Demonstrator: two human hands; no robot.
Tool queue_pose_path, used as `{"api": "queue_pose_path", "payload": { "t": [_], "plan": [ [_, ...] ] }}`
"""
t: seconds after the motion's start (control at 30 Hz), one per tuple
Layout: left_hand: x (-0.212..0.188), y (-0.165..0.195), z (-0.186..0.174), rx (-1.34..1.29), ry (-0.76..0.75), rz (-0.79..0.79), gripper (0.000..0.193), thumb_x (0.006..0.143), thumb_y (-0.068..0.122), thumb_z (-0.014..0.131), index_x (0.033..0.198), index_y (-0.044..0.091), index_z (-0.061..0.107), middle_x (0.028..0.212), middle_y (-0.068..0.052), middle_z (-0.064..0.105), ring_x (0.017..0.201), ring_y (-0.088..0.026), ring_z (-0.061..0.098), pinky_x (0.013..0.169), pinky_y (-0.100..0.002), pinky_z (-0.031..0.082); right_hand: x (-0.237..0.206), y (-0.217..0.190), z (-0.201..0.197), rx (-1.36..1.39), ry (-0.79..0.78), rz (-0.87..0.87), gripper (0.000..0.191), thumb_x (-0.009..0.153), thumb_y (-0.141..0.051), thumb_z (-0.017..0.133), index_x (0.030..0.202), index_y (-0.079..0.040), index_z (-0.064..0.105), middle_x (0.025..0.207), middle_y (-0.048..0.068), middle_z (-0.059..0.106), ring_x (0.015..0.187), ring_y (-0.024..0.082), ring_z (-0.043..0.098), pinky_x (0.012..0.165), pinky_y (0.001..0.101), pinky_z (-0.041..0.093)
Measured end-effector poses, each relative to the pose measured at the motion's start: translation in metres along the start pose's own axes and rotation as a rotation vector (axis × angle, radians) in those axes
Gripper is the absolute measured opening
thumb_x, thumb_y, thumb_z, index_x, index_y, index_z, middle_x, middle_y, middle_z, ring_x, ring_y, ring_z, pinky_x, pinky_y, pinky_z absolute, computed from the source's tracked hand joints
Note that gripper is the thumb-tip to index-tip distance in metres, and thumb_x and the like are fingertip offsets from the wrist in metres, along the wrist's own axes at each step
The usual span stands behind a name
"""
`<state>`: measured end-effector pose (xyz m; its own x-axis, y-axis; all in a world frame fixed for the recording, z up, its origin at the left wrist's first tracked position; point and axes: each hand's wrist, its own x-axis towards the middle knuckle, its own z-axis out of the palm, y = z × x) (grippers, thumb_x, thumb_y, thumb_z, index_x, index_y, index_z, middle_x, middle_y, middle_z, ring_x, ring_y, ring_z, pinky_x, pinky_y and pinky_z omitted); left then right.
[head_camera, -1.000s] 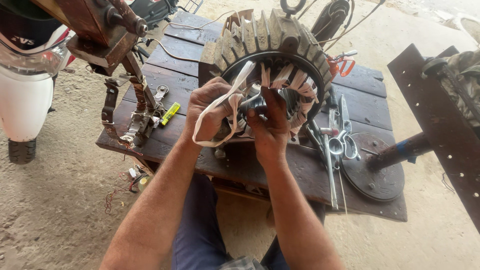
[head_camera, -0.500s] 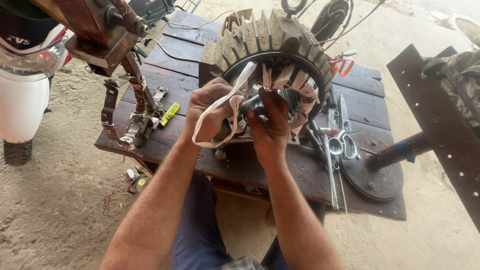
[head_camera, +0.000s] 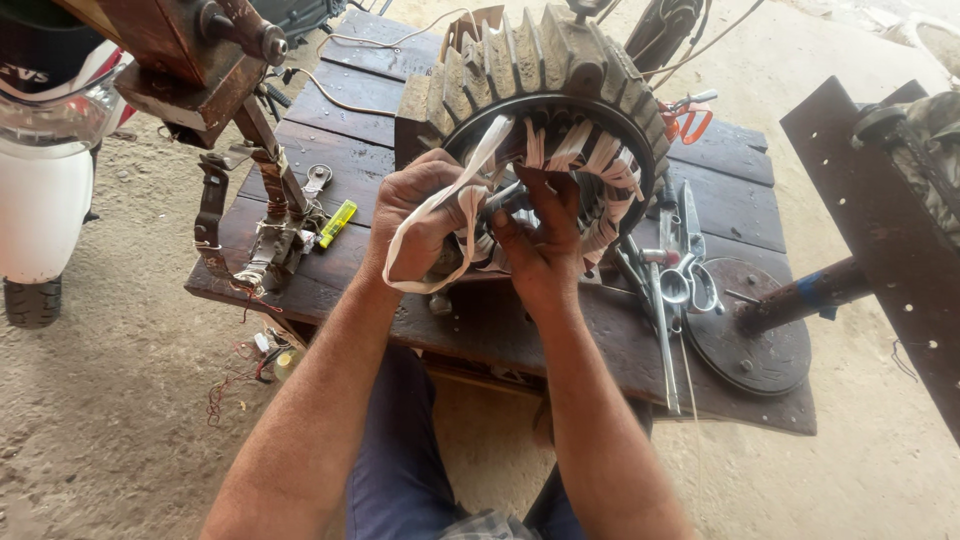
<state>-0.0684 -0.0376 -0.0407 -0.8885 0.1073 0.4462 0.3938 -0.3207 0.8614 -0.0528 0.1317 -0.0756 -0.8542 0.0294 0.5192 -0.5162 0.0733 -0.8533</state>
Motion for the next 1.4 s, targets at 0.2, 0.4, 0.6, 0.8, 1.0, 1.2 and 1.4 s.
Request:
{"api": "queue_pose_path", "payload": {
  "t": [0.2, 0.4, 0.6, 0.8, 1.0, 1.2, 1.4],
  "plan": [
    [-0.001, 0.005, 0.002, -0.029, -0.011, -0.015, 0.004, 0.092, 0.005, 0.080, 0.093, 0.006, 0.076, 0.092, 0.002, 0.062, 0.084, -0.008, 0.060, 0.073, -0.025, 0.051, 0.018, 0.017, -0.003, 0.238, 0.085, -0.012, 0.021, 0.100, 0.004, 0.072, 0.120, -0.002, 0.072, 0.123, 0.009, 0.060, 0.102, 0.017, 0.066, 0.081, 0.0300, 0.060],
    [-0.001, 0.007, 0.000, 0.011, -0.022, -0.002, 0.002, 0.091, 0.004, 0.078, 0.092, 0.005, 0.076, 0.090, 0.002, 0.061, 0.083, -0.008, 0.059, 0.073, -0.024, 0.049, 0.021, -0.003, -0.005, 0.660, 0.197, 0.340, 0.017, 0.092, -0.003, 0.067, 0.108, 0.002, 0.071, 0.093, 0.010, 0.069, 0.077, 0.018, 0.063, 0.063, 0.0317, 0.053],
    [-0.002, 0.006, 0.001, 0.053, -0.014, -0.011, 0.005, 0.089, 0.001, 0.078, 0.090, 0.005, 0.075, 0.089, 0.002, 0.061, 0.082, -0.008, 0.059, 0.072, -0.024, 0.049, 0.036, -0.021, -0.001, 0.869, 0.218, 0.549, 0.008, 0.091, -0.006, 0.063, 0.097, -0.002, 0.066, 0.085, 0.008, 0.064, 0.071, 0.017, 0.056, 0.057, 0.0328, 0.045],
    [-0.002, 0.009, 0.001, 0.043, -0.026, -0.017, 0.004, 0.090, 0.001, 0.077, 0.091, 0.005, 0.075, 0.089, 0.002, 0.060, 0.082, -0.008, 0.059, 0.072, -0.024, 0.049, 0.030, -0.018, 0.000, 0.701, 0.320, 0.650, 0.004, 0.091, -0.006, 0.061, 0.092, -0.003, 0.062, 0.083, 0.006, 0.061, 0.073, 0.017, 0.056, 0.064, 0.0332, 0.050],
    [-0.004, 0.013, 0.003, 0.058, -0.027, -0.032, 0.004, 0.091, 0.002, 0.076, 0.092, 0.005, 0.076, 0.089, 0.002, 0.061, 0.082, -0.009, 0.060, 0.072, -0.024, 0.052, 0.011, -0.034, -0.010, 0.908, 0.007, 0.540, 0.014, 0.095, -0.016, 0.059, 0.098, -0.003, 0.064, 0.084, 0.006, 0.061, 0.073, 0.017, 0.053, 0.062, 0.0322, 0.044],
    [-0.005, 0.013, 0.006, 0.094, -0.029, 0.012, 0.005, 0.090, 0.002, 0.077, 0.093, 0.004, 0.077, 0.090, 0.001, 0.062, 0.085, -0.010, 0.060, 0.074, -0.025, 0.050, 0.037, -0.034, -0.006, 0.862, 0.203, 0.701, 0.016, 0.093, -0.017, 0.057, 0.095, -0.004, 0.066, 0.084, 0.007, 0.066, 0.070, 0.017, 0.055, 0.061, 0.0330, 0.047],
    [-0.006, 0.008, 0.003, 0.095, -0.035, 0.017, 0.006, 0.088, 0.002, 0.079, 0.093, 0.005, 0.077, 0.089, 0.001, 0.060, 0.084, -0.009, 0.058, 0.074, -0.025, 0.050, 0.038, -0.018, -0.002, 0.874, 0.225, 0.640, 0.008, 0.095, -0.011, 0.062, 0.088, -0.006, 0.063, 0.079, 0.005, 0.060, 0.064, 0.015, 0.049, 0.055, 0.0320, 0.040]
  ]
}}
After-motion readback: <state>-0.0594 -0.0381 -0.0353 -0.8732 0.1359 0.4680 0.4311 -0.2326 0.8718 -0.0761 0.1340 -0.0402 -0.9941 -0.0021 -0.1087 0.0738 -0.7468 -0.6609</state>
